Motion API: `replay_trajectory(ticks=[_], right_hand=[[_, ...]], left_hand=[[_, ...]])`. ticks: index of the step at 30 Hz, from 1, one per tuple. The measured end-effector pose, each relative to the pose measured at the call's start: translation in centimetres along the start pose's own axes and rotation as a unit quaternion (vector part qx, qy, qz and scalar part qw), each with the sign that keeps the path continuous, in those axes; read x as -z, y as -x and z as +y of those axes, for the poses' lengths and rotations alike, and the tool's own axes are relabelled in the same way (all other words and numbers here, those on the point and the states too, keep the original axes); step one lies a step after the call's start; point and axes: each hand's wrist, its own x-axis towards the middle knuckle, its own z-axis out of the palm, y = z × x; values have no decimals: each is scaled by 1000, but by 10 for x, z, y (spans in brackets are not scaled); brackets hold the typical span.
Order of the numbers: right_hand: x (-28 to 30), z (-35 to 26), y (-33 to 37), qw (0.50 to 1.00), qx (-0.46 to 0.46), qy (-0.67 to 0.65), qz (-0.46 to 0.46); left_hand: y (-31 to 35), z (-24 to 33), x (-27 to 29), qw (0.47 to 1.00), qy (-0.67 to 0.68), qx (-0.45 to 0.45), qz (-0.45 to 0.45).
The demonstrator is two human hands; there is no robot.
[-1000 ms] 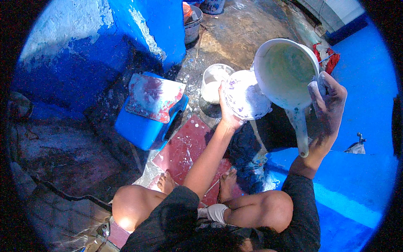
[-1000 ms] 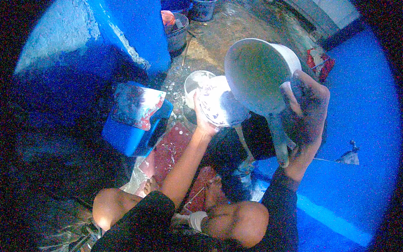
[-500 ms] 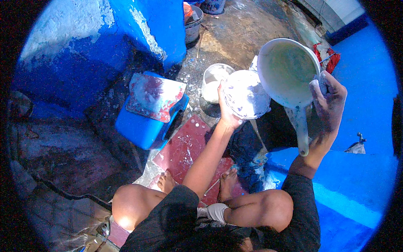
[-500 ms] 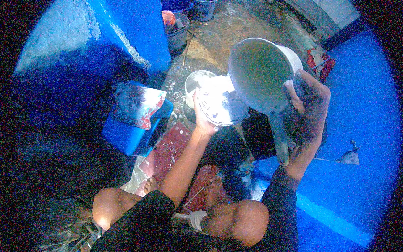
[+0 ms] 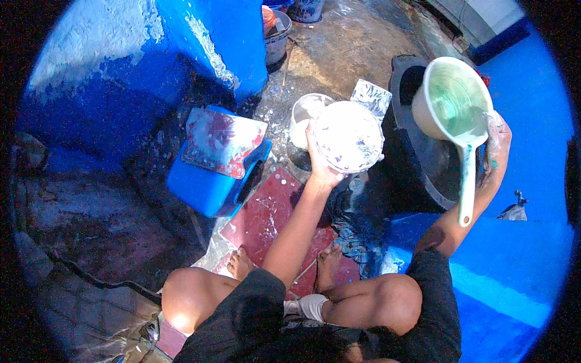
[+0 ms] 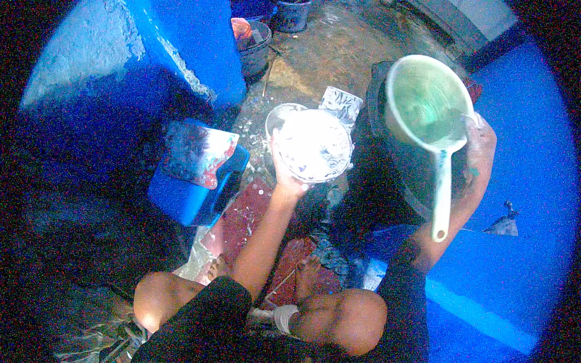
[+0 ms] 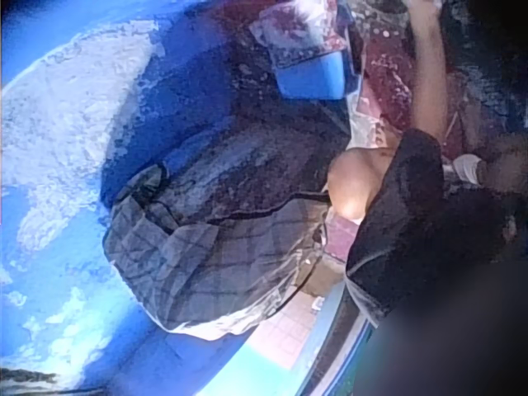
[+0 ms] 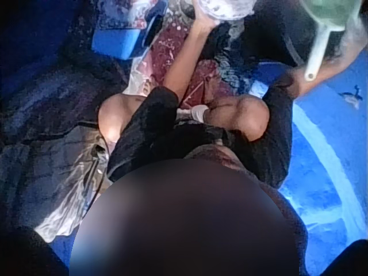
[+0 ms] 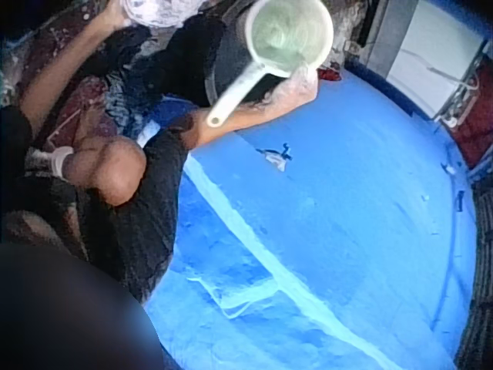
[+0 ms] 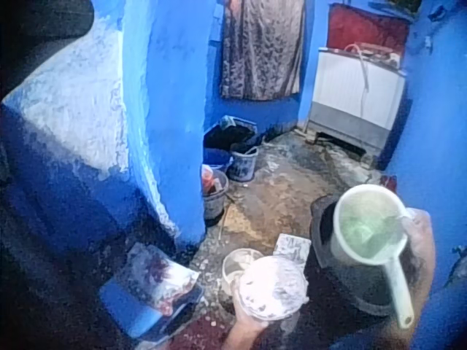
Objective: The person mixes cement in a small container by hand. They scoop white powder from a bag into the container, add water from a ladle, and stir the mixture with a small piece of plastic.
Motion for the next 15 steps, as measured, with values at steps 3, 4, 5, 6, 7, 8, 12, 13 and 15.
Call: replay_trajectory(ticks=[3,4,5,6,7,8,12,13,15], right_hand=[[31,67,-21,992,-85,-74,64],[41,92,-26,985,-115,-98,86],[51,118,-31,976,-144,-122,109],[56,145,-36,978,-155,-82,117],[57,174,-40,974,-173,-61,134],[55,203,-39,972,-174,-69,143],[40,300,-33,957,-204,-35,204],[36,321,-27,949,-202,-94,224],[35,359,-24,924,-293,-110,219]], left_hand=[[3,4,1,1000,-5,-6,-12],[5,5,2,1000,-7,-8,-12],[5,6,3,1000,-16,-9,-2],[5,7,5,1000,-25,-11,8],[4,8,6,999,-31,-15,7],[3,9,8,999,-35,-16,20],[1,12,16,999,-42,-20,20],[1,12,17,999,-43,-19,17],[1,12,20,998,-50,-16,15]])
